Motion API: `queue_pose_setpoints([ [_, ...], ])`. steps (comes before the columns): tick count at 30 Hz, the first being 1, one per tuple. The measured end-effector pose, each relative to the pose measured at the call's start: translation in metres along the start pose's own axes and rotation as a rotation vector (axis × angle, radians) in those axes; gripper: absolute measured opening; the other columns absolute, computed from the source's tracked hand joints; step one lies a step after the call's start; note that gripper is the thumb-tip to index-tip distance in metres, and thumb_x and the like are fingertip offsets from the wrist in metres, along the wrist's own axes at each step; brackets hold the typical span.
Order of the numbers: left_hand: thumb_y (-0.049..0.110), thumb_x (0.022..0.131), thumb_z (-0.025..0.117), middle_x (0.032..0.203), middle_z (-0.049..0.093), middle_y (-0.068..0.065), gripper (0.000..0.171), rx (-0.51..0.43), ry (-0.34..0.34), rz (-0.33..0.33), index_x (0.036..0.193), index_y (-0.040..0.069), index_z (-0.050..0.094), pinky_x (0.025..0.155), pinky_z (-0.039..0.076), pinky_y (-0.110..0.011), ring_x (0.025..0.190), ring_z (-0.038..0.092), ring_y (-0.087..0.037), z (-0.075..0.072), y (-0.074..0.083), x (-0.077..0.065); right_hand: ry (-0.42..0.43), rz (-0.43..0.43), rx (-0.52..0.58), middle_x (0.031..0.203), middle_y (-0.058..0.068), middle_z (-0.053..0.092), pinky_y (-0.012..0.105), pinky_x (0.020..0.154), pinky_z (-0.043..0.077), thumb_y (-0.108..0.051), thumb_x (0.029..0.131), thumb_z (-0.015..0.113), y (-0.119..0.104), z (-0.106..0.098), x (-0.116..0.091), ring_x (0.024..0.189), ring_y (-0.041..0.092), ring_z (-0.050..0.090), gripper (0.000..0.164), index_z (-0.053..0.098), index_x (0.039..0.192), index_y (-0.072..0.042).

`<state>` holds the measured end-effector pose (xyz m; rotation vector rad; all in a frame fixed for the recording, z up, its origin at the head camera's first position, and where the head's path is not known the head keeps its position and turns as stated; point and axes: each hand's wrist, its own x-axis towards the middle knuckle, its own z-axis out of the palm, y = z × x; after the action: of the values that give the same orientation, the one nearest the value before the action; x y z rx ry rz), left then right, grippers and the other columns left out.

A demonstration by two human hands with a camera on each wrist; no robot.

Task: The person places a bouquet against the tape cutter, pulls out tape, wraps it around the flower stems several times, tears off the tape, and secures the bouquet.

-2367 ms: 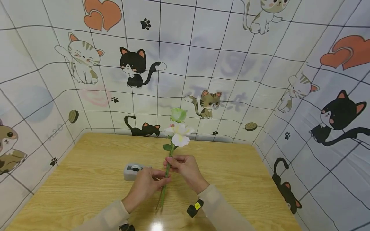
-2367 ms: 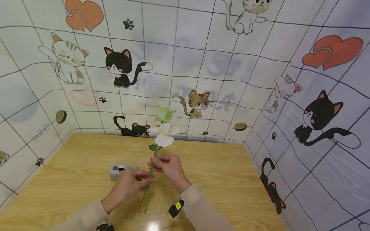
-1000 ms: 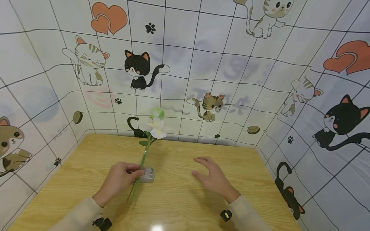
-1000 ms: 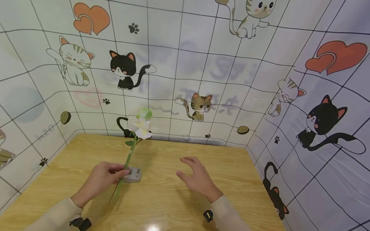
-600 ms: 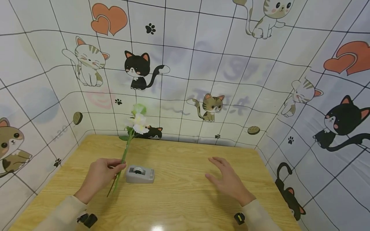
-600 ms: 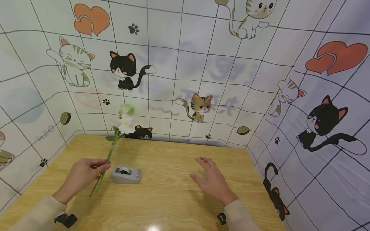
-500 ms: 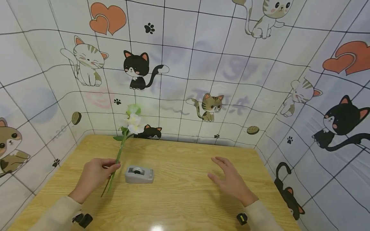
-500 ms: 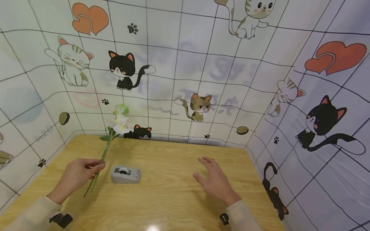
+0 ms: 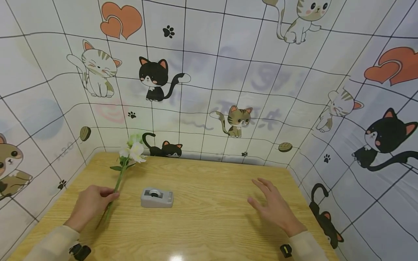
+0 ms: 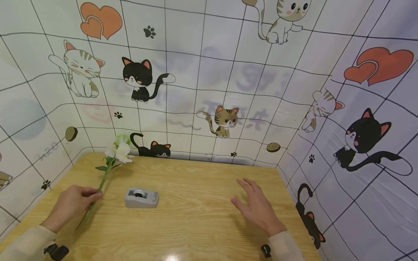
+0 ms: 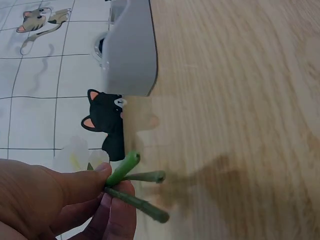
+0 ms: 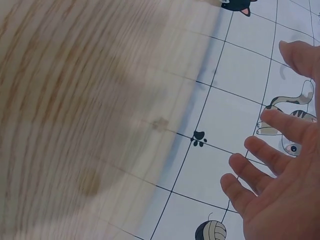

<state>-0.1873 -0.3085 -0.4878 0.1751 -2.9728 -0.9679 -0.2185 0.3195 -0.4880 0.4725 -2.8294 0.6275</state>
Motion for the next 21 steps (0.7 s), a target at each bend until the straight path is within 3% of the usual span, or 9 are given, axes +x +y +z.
queue_pose_setpoints([
  [4,0.030,0.111,0.081,0.121,0.086,-0.029,0.038,0.009,-0.005,-0.005,0.123,-0.005,0.087,0.081,0.069,-0.058,0.106,0.082,-0.050,0.004,-0.010,0.003,0.003,-0.005,-0.018,0.182,0.022,0.046,0.085,0.113,0.055,-0.048,0.112,0.079,0.002,0.000,-0.002,0.161,0.058,0.051,0.077,0.050,0.177,-0.018],
  [9,0.029,0.110,0.082,0.125,0.085,-0.029,0.035,0.019,0.005,-0.024,0.122,-0.003,0.088,0.075,0.067,-0.049,0.107,0.082,-0.050,0.009,-0.018,0.005,0.009,-0.012,-0.021,0.182,0.022,0.046,0.085,0.113,0.055,-0.049,0.112,0.079,0.004,0.002,-0.003,0.161,0.058,0.051,0.077,0.051,0.177,-0.018],
  [17,0.023,0.108,0.082,0.114,0.087,-0.025,0.031,0.060,0.010,0.021,0.120,-0.005,0.086,0.075,0.065,-0.048,0.095,0.082,-0.038,0.009,-0.019,0.001,0.009,-0.021,-0.025,0.181,0.023,0.047,0.084,0.112,0.057,-0.054,0.113,0.076,0.007,0.007,-0.006,0.159,0.058,0.054,0.078,0.051,0.177,-0.018],
  [21,0.028,0.112,0.077,0.119,0.086,-0.026,0.038,0.088,0.007,0.015,0.127,-0.006,0.083,0.076,0.065,-0.050,0.096,0.082,-0.037,0.009,-0.017,0.001,0.002,-0.014,-0.026,0.182,0.024,0.047,0.084,0.110,0.058,-0.053,0.112,0.077,0.007,0.008,-0.008,0.158,0.059,0.056,0.077,0.052,0.176,-0.017],
])
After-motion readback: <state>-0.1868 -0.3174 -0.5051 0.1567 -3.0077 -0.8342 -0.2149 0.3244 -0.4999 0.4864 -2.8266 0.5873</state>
